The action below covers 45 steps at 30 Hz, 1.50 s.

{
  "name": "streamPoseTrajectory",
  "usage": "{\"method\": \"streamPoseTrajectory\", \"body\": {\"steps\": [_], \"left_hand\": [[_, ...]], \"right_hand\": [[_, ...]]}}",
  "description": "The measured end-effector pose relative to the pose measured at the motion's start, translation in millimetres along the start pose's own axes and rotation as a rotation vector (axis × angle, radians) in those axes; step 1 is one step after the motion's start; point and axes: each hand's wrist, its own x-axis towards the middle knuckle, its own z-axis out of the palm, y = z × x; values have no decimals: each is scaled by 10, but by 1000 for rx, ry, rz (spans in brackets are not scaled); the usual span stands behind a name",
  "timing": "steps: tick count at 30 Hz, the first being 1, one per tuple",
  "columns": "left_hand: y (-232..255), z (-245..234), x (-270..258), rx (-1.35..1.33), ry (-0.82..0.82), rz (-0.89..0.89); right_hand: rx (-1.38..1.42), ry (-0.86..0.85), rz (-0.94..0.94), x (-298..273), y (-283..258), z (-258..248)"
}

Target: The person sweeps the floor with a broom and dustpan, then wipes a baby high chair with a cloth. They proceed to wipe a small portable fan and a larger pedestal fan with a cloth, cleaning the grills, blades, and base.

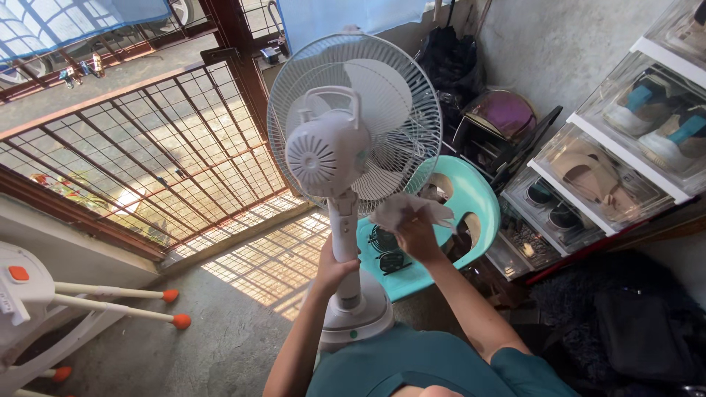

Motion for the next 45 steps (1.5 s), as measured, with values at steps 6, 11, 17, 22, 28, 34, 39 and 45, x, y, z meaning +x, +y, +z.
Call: {"method": "streamPoseTrajectory", "body": {"steps": [6, 11, 17, 22, 28, 34, 39, 45], "left_hand": [[-110, -320, 109, -296, -188, 32], [-120, -516, 299, -505, -398, 104], [-78, -596, 685, -805, -913, 226], [10, -552, 822, -908, -915, 285], [-282, -432, 827, -492, -348, 146], [-829, -460, 834, -293, -121, 18], [-1123, -394, 957, -318, -121, -2], [-1065, -296, 960, -457, -142, -40]], "right_hand": [[1532, 664, 818, 213, 654, -245], [1789, 251, 801, 861, 738, -206], [2108, -74, 881, 1375, 108, 90], [2252, 71, 792, 1426, -23, -94], [2106, 124, 890, 1257, -69, -456], [2090, 118, 839, 1110, -201, -726], [2011, 359, 897, 889, -251, -703], [1954, 340, 495, 1619, 434, -1151]]}}
